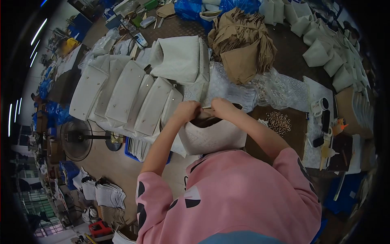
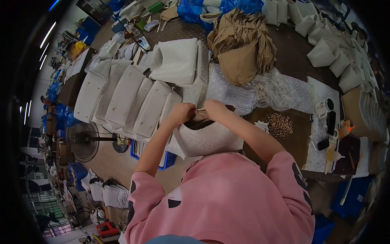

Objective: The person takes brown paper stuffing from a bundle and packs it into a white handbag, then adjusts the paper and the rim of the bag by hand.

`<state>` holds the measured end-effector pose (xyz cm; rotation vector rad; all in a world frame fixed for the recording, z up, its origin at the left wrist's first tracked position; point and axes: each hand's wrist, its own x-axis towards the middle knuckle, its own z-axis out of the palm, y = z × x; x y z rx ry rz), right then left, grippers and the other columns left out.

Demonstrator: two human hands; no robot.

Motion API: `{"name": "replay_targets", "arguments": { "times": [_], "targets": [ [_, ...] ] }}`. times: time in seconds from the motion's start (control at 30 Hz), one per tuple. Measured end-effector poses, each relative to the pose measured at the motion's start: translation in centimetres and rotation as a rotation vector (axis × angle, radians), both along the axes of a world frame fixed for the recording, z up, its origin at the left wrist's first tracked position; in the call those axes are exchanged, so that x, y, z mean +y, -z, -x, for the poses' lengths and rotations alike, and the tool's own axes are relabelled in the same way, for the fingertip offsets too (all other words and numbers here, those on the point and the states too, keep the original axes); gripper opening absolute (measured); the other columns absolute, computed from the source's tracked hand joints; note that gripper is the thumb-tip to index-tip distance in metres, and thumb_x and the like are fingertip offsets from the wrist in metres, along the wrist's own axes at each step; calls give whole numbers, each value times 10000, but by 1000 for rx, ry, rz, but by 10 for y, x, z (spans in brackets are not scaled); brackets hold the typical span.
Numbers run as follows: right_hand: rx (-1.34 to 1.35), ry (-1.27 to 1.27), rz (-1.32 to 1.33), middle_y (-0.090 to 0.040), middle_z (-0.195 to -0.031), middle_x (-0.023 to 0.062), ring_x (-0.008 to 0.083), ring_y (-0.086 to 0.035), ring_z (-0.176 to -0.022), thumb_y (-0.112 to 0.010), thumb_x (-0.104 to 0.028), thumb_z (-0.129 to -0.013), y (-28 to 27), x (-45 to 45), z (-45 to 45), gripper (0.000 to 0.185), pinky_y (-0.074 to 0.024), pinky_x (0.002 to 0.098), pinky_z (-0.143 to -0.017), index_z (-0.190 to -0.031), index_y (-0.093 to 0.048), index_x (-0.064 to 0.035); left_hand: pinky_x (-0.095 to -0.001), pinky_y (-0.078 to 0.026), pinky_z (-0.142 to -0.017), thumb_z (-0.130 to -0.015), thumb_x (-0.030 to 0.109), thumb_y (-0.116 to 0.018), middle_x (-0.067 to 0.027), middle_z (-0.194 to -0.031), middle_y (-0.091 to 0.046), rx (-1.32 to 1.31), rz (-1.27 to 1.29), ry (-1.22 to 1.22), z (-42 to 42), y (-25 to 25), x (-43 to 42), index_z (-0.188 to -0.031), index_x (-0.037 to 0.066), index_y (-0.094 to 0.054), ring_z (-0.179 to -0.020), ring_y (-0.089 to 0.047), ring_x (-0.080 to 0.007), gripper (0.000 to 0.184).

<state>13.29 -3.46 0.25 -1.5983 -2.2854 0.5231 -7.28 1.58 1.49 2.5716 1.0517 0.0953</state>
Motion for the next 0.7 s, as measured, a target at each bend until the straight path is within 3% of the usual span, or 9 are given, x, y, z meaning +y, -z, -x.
{"name": "replay_targets", "arguments": {
  "times": [0.13, 0.23, 0.43, 0.53, 0.7],
  "targets": [
    [71, 74, 126, -661, -787, 225, 394, -662, -797, -730, -158, -752, -4, 1, -15, 169, -525, 468, -726, -761, -682, 4, -431, -520, -737, -859, 231, -623, -117, -862, -706, -60, 54, 10, -3, 5, 1, -951, 122, -706, -843, -667, -337, 165],
    [-19, 61, 159, -664, -812, 234, 411, -664, -824, -698, -112, -755, 0, 7, -13, 147, -539, 474, -727, -817, -668, 17, -439, -519, -748, -850, 216, -624, -129, -861, -706, -167, 118, 29, -5, 8, 3, -923, 128, -711, -842, -669, -336, 144],
    [-92, 75, 48, -664, -810, 232, 399, -669, -816, -665, -73, -758, 4, 10, -7, 88, -542, 467, -713, -801, -666, 4, -427, -522, -743, -827, 262, -675, -104, -856, -714, -99, 152, -86, -11, 13, 5, -941, 163, -732, -827, -677, -322, 161],
    [-109, 54, -21, -661, -805, 228, 401, -669, -821, -664, -85, -772, 9, 12, -6, 85, -544, 466, -715, -786, -664, -1, -408, -519, -723, -839, 267, -674, -93, -839, -713, -272, 269, -100, -14, 23, 7, -988, 164, -730, -793, -679, -305, 190],
    [-141, 54, 48, -654, -857, 239, 402, -669, -844, -680, -122, -798, 4, 12, -5, 132, -544, 456, -737, -827, -670, 6, -395, -514, -694, -831, 258, -687, -100, -827, -709, -199, 200, -88, -24, 31, 6, -1002, 158, -732, -766, -674, -299, 203]
  ]
}}
